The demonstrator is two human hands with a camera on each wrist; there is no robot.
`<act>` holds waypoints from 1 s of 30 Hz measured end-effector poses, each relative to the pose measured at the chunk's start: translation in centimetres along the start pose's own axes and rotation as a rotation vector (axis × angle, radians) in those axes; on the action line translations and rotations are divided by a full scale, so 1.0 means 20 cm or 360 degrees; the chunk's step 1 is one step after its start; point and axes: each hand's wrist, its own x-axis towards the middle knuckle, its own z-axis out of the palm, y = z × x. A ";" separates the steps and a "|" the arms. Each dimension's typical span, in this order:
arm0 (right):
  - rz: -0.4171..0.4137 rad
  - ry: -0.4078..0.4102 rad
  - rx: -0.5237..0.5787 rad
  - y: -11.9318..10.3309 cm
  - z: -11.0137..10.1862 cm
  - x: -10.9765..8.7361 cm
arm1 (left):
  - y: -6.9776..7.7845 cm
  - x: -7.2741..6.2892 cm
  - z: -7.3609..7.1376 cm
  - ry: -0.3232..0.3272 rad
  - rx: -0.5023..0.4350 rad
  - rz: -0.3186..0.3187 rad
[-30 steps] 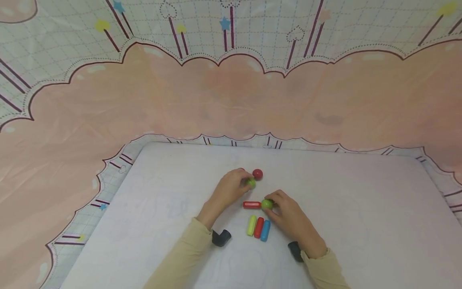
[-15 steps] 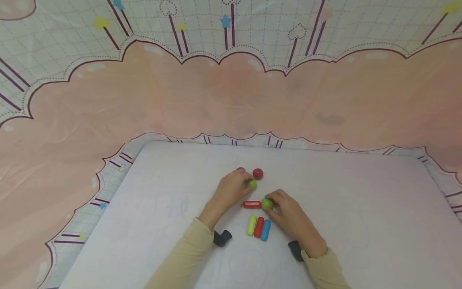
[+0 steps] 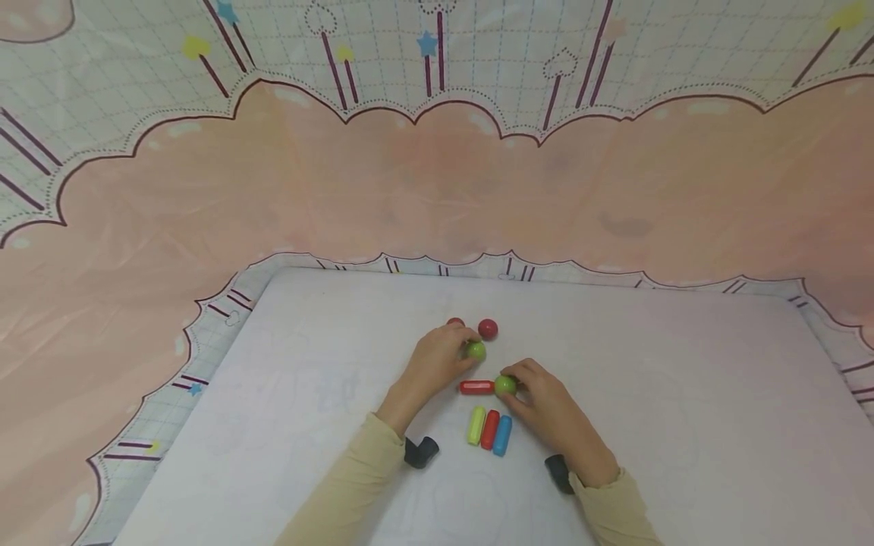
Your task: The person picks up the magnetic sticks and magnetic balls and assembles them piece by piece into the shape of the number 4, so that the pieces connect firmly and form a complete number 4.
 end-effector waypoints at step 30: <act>-0.0033 -0.0009 0.0006 -0.01 0.00 0.00 | -0.02 -0.11 -0.13 0.0038 -0.0334 -0.0057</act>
